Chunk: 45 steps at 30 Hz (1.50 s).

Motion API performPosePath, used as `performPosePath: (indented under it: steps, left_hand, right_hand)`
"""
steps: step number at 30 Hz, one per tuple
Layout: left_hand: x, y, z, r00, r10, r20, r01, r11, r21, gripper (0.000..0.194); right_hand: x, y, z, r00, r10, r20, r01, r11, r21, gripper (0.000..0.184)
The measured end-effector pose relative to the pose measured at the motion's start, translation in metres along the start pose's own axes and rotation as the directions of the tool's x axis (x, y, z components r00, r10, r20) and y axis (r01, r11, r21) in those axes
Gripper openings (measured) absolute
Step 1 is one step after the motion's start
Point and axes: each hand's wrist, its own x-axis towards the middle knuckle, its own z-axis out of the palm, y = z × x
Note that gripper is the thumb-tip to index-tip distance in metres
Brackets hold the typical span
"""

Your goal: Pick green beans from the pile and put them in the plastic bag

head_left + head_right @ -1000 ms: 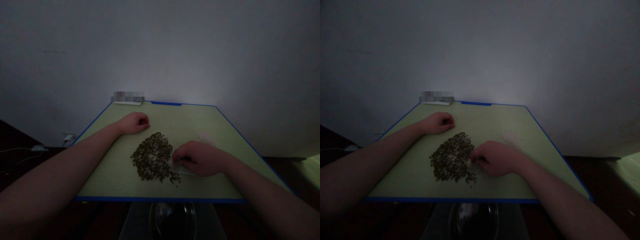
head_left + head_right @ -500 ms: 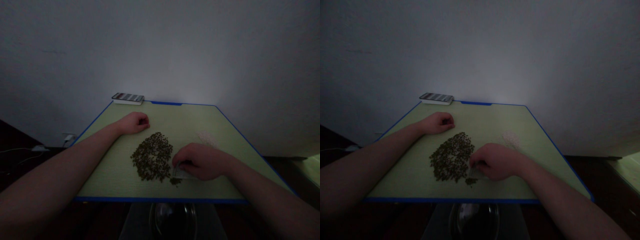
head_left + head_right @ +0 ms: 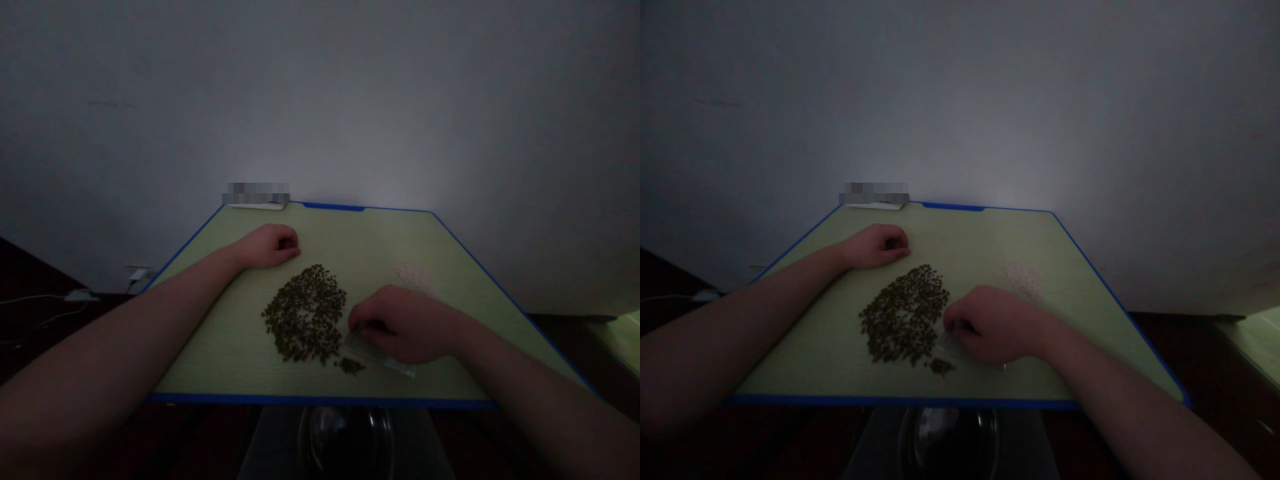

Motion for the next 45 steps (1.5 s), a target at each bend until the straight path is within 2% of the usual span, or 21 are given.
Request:
performPosePath:
  steps: [6,14,18,29,34,40,45]
  left_hand:
    - [0.000,0.000,0.000,1.000,0.009,0.006,-0.009,1.000,0.013,0.027]
    - [0.000,0.001,0.000,1.000,-0.004,0.000,0.004,1.000,0.001,0.026]
    - [0.000,0.002,-0.001,1.000,-0.016,0.008,0.016,1.000,0.004,0.026]
    - [0.000,0.000,0.001,1.000,-0.022,-0.005,0.022,1.000,-0.006,0.027]
    - [0.000,0.001,0.001,1.000,-0.012,0.004,0.012,1.000,-0.006,0.026]
    - [0.000,0.001,0.000,1.000,-0.008,0.002,0.008,1.000,-0.002,0.026]
    - [0.000,0.001,-0.001,1.000,-0.009,0.002,0.009,1.000,0.007,0.026]
  right_hand:
    - [0.000,0.003,-0.001,0.999,0.040,-0.016,-0.040,0.999,-0.018,0.027]
    - [0.000,-0.003,0.000,1.000,-0.019,0.019,0.019,1.000,-0.010,0.024]
    - [0.001,-0.008,0.001,1.000,-0.030,-0.006,0.030,0.999,-0.011,0.023]
    - [-0.005,0.001,-0.004,0.997,0.075,-0.007,-0.075,0.995,-0.072,0.025]
    - [-0.005,-0.001,-0.005,0.997,0.077,0.018,-0.076,0.995,-0.066,0.026]
    - [-0.004,-0.003,-0.002,0.997,0.073,-0.004,-0.074,0.996,-0.057,0.023]
    - [-0.005,0.009,-0.005,0.986,0.164,-0.039,-0.167,0.981,-0.101,0.022]
